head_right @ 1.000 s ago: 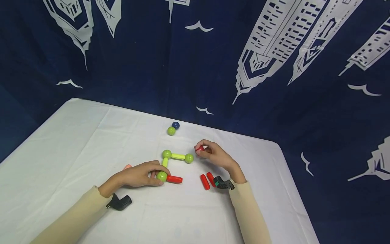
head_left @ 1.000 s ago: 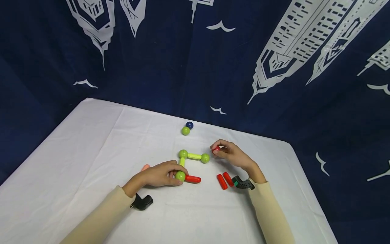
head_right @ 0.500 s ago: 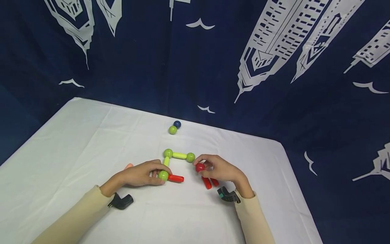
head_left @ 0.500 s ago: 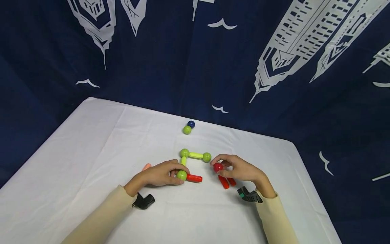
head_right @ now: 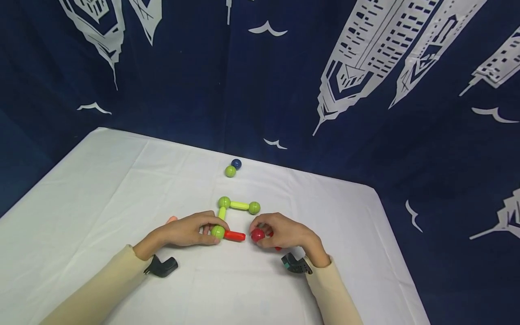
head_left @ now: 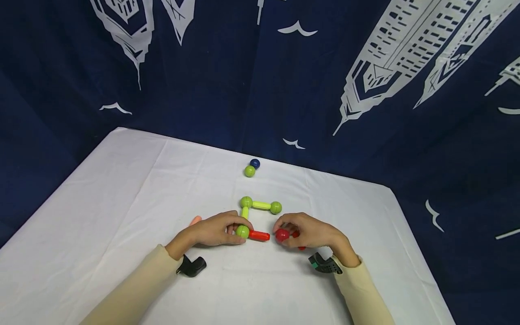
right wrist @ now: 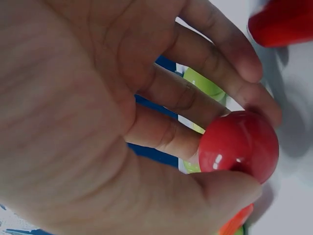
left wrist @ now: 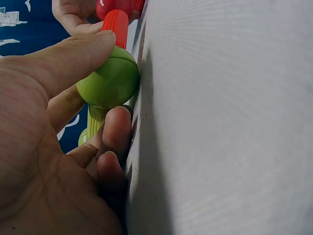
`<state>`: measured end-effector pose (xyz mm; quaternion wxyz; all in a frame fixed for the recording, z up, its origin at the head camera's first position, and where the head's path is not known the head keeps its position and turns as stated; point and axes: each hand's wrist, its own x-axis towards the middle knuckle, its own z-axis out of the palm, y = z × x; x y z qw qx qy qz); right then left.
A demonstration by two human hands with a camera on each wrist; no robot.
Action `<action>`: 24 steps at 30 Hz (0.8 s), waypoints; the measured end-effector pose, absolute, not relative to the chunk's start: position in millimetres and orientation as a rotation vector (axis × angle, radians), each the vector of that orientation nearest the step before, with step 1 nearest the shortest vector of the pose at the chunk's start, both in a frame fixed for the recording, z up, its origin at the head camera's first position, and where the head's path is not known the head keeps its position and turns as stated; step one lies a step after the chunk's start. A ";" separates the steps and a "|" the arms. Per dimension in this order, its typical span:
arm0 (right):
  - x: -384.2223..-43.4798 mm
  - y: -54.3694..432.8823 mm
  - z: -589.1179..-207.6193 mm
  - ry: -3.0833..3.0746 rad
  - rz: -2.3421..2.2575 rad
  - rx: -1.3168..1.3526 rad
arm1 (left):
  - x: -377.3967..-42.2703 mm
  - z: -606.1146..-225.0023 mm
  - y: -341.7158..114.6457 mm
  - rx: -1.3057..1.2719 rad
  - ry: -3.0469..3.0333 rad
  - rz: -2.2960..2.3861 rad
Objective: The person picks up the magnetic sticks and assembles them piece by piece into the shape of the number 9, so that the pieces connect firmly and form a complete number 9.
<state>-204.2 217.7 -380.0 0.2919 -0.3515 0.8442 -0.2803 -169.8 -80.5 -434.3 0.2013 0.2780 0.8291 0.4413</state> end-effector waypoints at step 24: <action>-199.9 207.2 -386.6 2.288 -0.678 -0.958 | -169.1 -433.4 -79.3 0.802 2.327 1.220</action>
